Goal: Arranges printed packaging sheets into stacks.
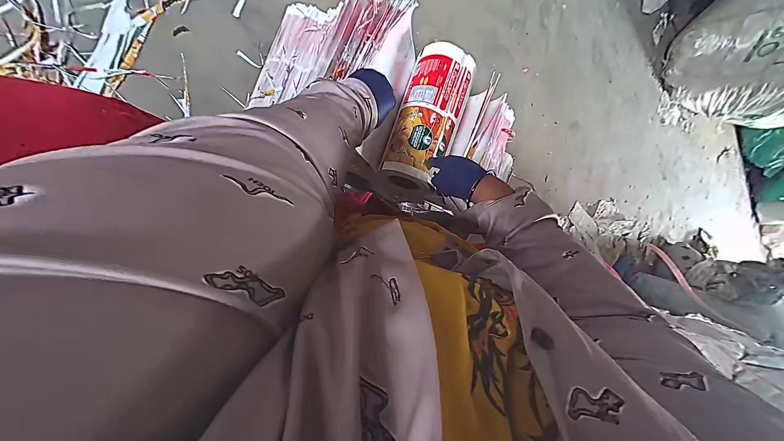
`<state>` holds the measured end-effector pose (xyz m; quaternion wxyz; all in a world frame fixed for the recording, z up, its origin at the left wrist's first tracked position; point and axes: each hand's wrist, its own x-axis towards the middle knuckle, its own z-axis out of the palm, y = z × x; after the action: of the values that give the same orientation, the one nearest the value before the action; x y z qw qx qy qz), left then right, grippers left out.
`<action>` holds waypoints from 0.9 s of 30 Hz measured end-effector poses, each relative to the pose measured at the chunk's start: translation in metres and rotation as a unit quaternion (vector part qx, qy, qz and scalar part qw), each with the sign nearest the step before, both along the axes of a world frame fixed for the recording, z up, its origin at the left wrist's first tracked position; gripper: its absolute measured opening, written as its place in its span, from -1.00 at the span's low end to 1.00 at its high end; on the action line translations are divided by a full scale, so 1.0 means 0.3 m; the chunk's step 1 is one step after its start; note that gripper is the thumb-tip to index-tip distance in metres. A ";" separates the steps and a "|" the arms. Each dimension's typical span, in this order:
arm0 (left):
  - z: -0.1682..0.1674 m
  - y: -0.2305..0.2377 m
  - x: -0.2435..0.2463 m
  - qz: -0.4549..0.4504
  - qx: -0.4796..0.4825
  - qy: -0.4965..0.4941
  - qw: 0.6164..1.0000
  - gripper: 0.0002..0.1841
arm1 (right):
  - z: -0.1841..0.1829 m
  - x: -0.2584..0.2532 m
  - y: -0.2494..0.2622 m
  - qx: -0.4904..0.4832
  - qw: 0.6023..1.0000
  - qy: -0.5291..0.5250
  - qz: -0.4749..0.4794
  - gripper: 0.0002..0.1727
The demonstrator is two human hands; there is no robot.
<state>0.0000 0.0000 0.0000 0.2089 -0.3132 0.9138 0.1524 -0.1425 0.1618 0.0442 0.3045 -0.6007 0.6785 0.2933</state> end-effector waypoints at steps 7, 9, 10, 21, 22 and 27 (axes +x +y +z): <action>-0.042 0.039 -0.018 -0.054 0.036 0.059 0.996 -0.36 | 0.026 0.072 0.084 -0.014 0.999 -0.004 -0.052 -0.53; -0.088 0.049 -0.033 -0.057 0.025 0.087 0.994 -0.13 | 0.026 0.076 0.116 -0.003 0.998 -0.017 -0.057 -0.49; -0.099 0.064 -0.040 -0.057 0.016 0.088 0.994 -0.02 | 0.025 0.086 0.140 0.015 0.998 -0.026 -0.049 -0.50; -0.137 0.163 -0.092 -0.063 -0.008 0.070 0.995 0.57 | 0.221 -0.014 0.214 -0.117 0.975 -0.078 -0.173 -0.41; -0.138 0.180 -0.101 -0.058 -0.008 0.081 0.995 0.58 | 0.239 -0.025 0.218 -0.126 0.969 -0.077 -0.198 -0.37; -0.113 0.222 -0.152 -0.031 0.003 0.057 0.998 0.54 | 0.191 -0.078 0.198 -0.135 0.952 -0.083 -0.263 -0.27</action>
<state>-0.0456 0.0666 -0.0340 0.1622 -0.2752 0.9330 0.1657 -0.1660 0.2211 0.1014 0.3422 -0.4591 0.8178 0.0579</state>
